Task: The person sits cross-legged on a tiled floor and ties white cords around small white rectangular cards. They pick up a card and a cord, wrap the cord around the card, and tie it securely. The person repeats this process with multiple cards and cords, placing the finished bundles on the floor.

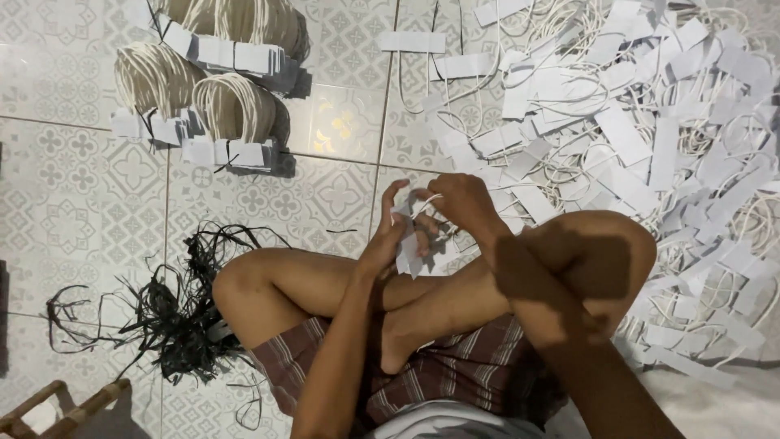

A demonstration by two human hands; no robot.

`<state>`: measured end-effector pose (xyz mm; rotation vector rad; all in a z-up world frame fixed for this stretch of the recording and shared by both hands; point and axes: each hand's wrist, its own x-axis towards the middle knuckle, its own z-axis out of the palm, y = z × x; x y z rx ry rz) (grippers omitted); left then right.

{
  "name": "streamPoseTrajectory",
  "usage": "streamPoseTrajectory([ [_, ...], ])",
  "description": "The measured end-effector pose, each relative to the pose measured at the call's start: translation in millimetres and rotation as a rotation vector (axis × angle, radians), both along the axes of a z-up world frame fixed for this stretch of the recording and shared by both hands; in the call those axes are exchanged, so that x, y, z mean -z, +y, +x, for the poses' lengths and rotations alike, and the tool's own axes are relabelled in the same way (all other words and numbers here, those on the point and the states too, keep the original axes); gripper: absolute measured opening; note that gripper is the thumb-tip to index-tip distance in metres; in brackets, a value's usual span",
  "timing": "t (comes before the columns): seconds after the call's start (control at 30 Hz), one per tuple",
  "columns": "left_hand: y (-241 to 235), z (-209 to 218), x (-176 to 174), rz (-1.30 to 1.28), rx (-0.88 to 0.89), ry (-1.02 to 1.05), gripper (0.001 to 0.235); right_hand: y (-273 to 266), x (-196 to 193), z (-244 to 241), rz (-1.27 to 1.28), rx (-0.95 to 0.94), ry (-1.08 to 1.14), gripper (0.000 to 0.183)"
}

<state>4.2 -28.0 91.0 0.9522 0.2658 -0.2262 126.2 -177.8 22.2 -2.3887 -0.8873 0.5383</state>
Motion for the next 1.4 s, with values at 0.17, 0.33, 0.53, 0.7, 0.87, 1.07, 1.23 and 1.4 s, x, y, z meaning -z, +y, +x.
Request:
streamPoseTrajectory([
  [0.17,-13,-6,24,-0.157,0.098,0.039,0.039,2,-6,1,-0.148,0.185,0.025,0.061],
  [0.33,-4,11,28,-0.091,0.029,0.13,0.035,-1,-19,11,-0.102,0.279,0.104,0.06],
  [0.53,-4,13,11,-0.172,-0.096,0.186,0.039,1,-25,22,-0.228,0.345,0.178,0.039],
  [0.7,-13,17,0,-0.058,0.034,0.152,0.038,-1,-24,21,-0.175,0.448,0.278,0.061],
  [0.87,21,22,20,-0.131,-0.165,0.12,0.038,8,-52,17,-0.144,0.356,0.354,0.046],
  [1.07,26,3,20,-0.147,-0.058,0.171,0.042,5,-56,16,-0.032,0.321,0.389,0.028],
  [1.23,61,-2,38,-0.245,-0.184,0.163,0.046,14,-59,16,0.011,0.236,0.24,0.08],
  [1.4,76,14,57,-0.33,-0.543,0.161,0.049,18,-80,19,0.074,0.304,0.396,0.109],
])
